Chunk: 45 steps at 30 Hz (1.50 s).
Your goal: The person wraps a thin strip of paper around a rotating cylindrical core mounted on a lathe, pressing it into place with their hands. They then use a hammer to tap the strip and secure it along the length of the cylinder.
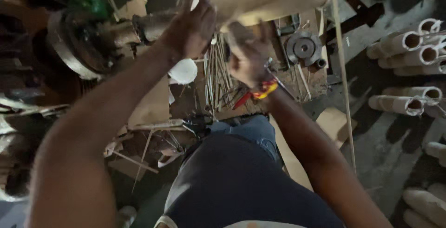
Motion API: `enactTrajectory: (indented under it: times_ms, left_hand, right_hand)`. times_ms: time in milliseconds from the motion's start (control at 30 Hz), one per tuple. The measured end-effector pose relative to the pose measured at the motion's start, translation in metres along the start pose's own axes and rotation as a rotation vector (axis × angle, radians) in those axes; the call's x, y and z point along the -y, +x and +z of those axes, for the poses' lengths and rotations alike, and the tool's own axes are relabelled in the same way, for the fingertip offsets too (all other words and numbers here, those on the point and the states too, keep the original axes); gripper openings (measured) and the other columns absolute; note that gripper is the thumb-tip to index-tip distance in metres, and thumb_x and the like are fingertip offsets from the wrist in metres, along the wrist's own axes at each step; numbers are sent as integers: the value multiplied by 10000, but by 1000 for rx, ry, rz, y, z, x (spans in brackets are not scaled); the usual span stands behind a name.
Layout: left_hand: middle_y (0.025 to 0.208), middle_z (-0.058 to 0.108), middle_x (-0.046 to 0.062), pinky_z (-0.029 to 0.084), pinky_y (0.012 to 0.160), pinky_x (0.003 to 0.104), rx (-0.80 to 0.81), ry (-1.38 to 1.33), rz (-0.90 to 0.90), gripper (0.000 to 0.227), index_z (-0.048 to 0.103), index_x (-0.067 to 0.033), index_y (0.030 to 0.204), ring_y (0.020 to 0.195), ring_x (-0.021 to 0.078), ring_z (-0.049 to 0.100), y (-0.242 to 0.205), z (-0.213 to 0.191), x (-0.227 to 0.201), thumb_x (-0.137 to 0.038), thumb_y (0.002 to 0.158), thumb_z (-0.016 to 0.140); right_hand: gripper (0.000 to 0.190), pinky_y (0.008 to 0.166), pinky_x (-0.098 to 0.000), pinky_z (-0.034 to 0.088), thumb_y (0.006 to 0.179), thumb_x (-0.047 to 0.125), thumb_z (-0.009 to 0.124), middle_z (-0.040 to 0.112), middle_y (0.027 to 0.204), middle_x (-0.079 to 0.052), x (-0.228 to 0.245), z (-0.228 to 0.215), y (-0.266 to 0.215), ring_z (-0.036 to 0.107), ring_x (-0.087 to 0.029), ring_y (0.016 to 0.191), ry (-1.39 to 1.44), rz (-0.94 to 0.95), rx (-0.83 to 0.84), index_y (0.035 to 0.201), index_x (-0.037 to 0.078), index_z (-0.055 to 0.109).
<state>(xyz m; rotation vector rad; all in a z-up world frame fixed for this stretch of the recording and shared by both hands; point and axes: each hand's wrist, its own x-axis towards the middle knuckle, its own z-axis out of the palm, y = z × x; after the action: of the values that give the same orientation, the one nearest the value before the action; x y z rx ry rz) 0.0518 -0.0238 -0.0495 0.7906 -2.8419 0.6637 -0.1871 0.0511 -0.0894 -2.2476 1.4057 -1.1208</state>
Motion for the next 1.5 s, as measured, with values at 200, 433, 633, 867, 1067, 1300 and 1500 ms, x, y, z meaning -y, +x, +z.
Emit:
enactTrajectory:
  times_ms: [200, 433, 633, 867, 1067, 1300, 1500]
  left_hand:
    - [1344, 587, 251, 195, 1203, 678, -1, -117, -179, 628, 708, 122, 1278, 1377, 403, 444, 2, -18, -20, -225, 761, 788]
    - [1414, 385, 253, 165, 1100, 709, 114, -478, -608, 377, 786, -59, 995, 1354, 491, 309, 29, -75, -11, -183, 638, 797]
    - [1419, 418, 269, 226, 1129, 628, -52, -376, -577, 389, 740, 41, 1056, 1342, 435, 371, 34, -77, -30, -229, 782, 790]
    - [1404, 453, 239, 242, 1124, 642, 89, -110, -531, 373, 714, 65, 1121, 1372, 431, 357, 37, -62, -48, -191, 860, 640]
    - [1408, 482, 229, 265, 1084, 666, 99, -254, -665, 391, 691, 2, 1127, 1393, 409, 353, 44, -73, -45, -210, 801, 647]
    - [1339, 528, 193, 301, 1138, 626, -49, -235, -600, 571, 646, 62, 1270, 1333, 354, 438, 30, -72, -57, -257, 797, 683]
    - [1298, 536, 159, 304, 1079, 630, -70, -149, -586, 580, 667, 29, 1213, 1273, 372, 453, 30, -71, -57, -306, 741, 704]
  right_hand:
    - [795, 1031, -567, 496, 847, 136, 767, 342, 1587, -255, -17, -16, 29, 500, -422, 1343, -414, -5, -38, 1530, -31, 396]
    - [779, 1180, -666, 272, 710, 136, 779, 428, 1580, -177, 31, 34, 14, 439, -322, 1461, -335, -249, -126, 1441, 115, 513]
    - [905, 1323, -581, 198, 847, 47, 693, 200, 1691, -286, -50, -37, 35, 210, -411, 1593, -338, 21, -250, 1596, 16, 185]
    - [984, 1212, -517, 43, 787, -2, 693, 286, 1696, -238, 18, 40, 7, 285, -341, 1570, -248, 36, 19, 1675, 83, 277]
    - [931, 1340, -616, -1, 766, 131, 716, 282, 1709, -66, 11, 3, -6, 280, -204, 1618, -326, -106, -236, 1601, 117, 305]
    - [1268, 1258, -684, 7, 866, 502, 836, -16, 1656, -360, -89, -2, -3, -1, -463, 1582, -233, -107, -428, 1577, -94, -29]
    - [1163, 1235, -719, -26, 784, 223, 760, 87, 1665, -295, -24, 86, -33, 186, -455, 1560, -414, 74, -156, 1602, -10, -32]
